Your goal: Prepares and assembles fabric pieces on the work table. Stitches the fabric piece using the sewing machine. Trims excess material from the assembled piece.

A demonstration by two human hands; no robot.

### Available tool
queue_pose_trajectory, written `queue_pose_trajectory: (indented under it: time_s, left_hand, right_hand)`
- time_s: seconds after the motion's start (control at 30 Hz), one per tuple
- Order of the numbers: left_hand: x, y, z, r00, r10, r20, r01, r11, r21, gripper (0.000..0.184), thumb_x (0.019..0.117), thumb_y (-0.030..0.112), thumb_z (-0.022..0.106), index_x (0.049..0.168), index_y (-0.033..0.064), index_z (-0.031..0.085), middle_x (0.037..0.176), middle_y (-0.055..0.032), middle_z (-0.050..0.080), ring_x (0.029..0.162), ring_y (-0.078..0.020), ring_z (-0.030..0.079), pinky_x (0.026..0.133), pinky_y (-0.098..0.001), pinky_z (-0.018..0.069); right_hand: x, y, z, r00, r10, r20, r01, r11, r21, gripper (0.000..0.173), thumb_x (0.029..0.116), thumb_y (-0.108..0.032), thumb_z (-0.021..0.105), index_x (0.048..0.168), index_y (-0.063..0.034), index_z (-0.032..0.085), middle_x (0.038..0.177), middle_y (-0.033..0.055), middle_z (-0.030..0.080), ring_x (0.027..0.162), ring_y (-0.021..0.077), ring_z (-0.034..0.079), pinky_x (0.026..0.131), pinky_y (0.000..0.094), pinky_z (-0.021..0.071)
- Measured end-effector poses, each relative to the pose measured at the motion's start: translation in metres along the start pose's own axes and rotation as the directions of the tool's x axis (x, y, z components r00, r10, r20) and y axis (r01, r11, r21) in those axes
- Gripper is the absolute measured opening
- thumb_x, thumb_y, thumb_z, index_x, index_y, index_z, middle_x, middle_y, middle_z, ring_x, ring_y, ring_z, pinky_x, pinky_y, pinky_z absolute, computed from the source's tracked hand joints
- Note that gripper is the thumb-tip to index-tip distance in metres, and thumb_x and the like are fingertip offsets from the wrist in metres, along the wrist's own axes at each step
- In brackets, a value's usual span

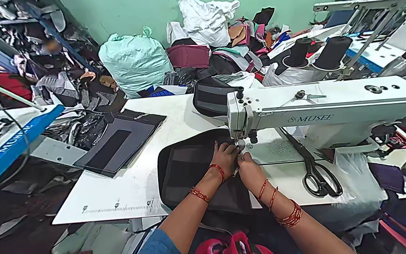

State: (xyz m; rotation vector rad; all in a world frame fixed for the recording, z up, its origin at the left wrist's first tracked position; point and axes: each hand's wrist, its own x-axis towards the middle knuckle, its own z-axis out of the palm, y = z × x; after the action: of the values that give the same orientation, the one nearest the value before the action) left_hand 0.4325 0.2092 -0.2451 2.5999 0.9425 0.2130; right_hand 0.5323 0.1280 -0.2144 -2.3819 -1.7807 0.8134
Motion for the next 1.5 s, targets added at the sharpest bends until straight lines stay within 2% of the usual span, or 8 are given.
queue_pose_trajectory:
  time_s: [0.47, 0.57, 0.73, 0.83, 0.97, 1.2, 1.33, 1.5]
  left_hand:
    - [0.022, -0.015, -0.014, 0.992, 0.077, 0.095, -0.073, 0.996, -0.049, 0.029, 0.1005, 0.002, 0.051, 0.122, -0.005, 0.07, 0.135, -0.0217, 0.065, 0.141, -0.0386, 0.049, 0.124, -0.0615, 0.0176]
    - [0.02, -0.012, -0.015, 0.993, 0.044, 0.112, -0.035, 0.996, -0.08, 0.033, 0.0984, -0.001, 0.049, 0.125, -0.0053, 0.068, 0.138, -0.0221, 0.063, 0.142, -0.037, 0.048, 0.126, -0.0583, 0.017]
    - [-0.016, 0.016, -0.034, 0.957, -0.166, 0.239, 0.21, 0.963, -0.17, 0.038, 0.1022, 0.009, 0.048, 0.136, 0.001, 0.063, 0.151, -0.0185, 0.051, 0.142, -0.03, 0.047, 0.12, -0.0401, 0.0363]
    - [-0.05, 0.028, -0.037, 0.939, -0.16, 0.304, 0.225, 0.955, -0.192, 0.046, 0.1009, 0.02, 0.057, 0.145, 0.0052, 0.057, 0.161, -0.0216, 0.037, 0.146, -0.0335, 0.042, 0.12, -0.046, 0.0356]
    - [-0.074, 0.041, -0.03, 0.875, -0.103, 0.473, 0.124, 0.992, -0.013, 0.085, 0.0945, 0.053, 0.067, 0.162, 0.0152, 0.032, 0.172, -0.0186, 0.011, 0.158, -0.0413, 0.01, 0.124, -0.0625, 0.0132]
    - [-0.071, 0.06, -0.026, 0.825, -0.188, 0.533, 0.089, 0.974, 0.207, 0.077, 0.1052, 0.044, 0.054, 0.165, 0.0118, 0.017, 0.173, -0.0122, 0.008, 0.156, -0.0473, 0.012, 0.12, -0.0682, 0.017]
    - [-0.075, 0.053, -0.023, 0.882, -0.135, 0.452, 0.053, 0.98, 0.19, 0.062, 0.11, 0.048, 0.037, 0.163, 0.015, 0.031, 0.171, -0.0103, 0.021, 0.154, -0.0445, 0.021, 0.118, -0.0686, 0.022]
    - [-0.085, 0.039, -0.019, 0.967, -0.057, 0.247, 0.103, 0.978, -0.18, 0.051, 0.1112, 0.038, 0.029, 0.154, 0.0176, 0.049, 0.164, -0.0077, 0.039, 0.152, -0.0408, 0.029, 0.118, -0.0661, 0.0204]
  right_hand:
    - [0.021, 0.007, -0.012, 1.0, 0.007, -0.022, -0.003, 0.987, 0.161, 0.034, 0.1035, -0.002, 0.045, 0.132, 0.0075, 0.061, 0.14, 0.0271, 0.053, 0.128, 0.0367, 0.056, 0.106, 0.0437, 0.0474]
    - [0.015, 0.016, -0.007, 0.993, -0.005, -0.114, 0.033, 0.969, 0.244, 0.044, 0.1048, -0.005, 0.043, 0.148, 0.0024, 0.051, 0.138, 0.0281, 0.056, 0.128, 0.0369, 0.056, 0.109, 0.0433, 0.0442]
    - [-0.005, 0.035, 0.007, 0.98, -0.002, -0.199, 0.064, 0.951, 0.303, 0.046, 0.1023, -0.01, 0.051, 0.148, -0.0032, 0.054, 0.122, 0.0237, 0.065, 0.108, 0.0338, 0.065, 0.097, 0.0449, 0.0507]
    - [-0.015, 0.04, 0.012, 0.971, 0.001, -0.239, 0.08, 0.941, 0.33, 0.041, 0.1025, -0.012, 0.053, 0.142, -0.0019, 0.06, 0.115, 0.0208, 0.067, 0.1, 0.032, 0.066, 0.093, 0.046, 0.0513]
    - [-0.023, 0.041, 0.017, 0.953, 0.016, -0.304, 0.1, 0.927, 0.362, 0.039, 0.1016, -0.009, 0.053, 0.137, 0.0014, 0.063, 0.11, 0.0203, 0.069, 0.095, 0.0292, 0.066, 0.091, 0.0415, 0.052]
    - [-0.028, 0.043, 0.018, 0.955, 0.067, -0.288, 0.052, 0.92, 0.388, 0.034, 0.1011, -0.009, 0.055, 0.131, -0.0005, 0.068, 0.112, 0.0211, 0.069, 0.1, 0.0297, 0.067, 0.094, 0.0421, 0.0517]
    - [-0.029, 0.042, 0.016, 0.968, 0.086, -0.236, 0.011, 0.925, 0.38, 0.036, 0.1018, -0.011, 0.054, 0.135, -0.0038, 0.066, 0.116, 0.0197, 0.069, 0.105, 0.0304, 0.067, 0.097, 0.0451, 0.0514]
    - [-0.031, 0.043, 0.021, 0.972, 0.048, -0.232, 0.071, 0.874, 0.48, 0.033, 0.0991, -0.005, 0.056, 0.129, 0.0029, 0.067, 0.11, 0.0191, 0.071, 0.098, 0.025, 0.067, 0.094, 0.0386, 0.0512]
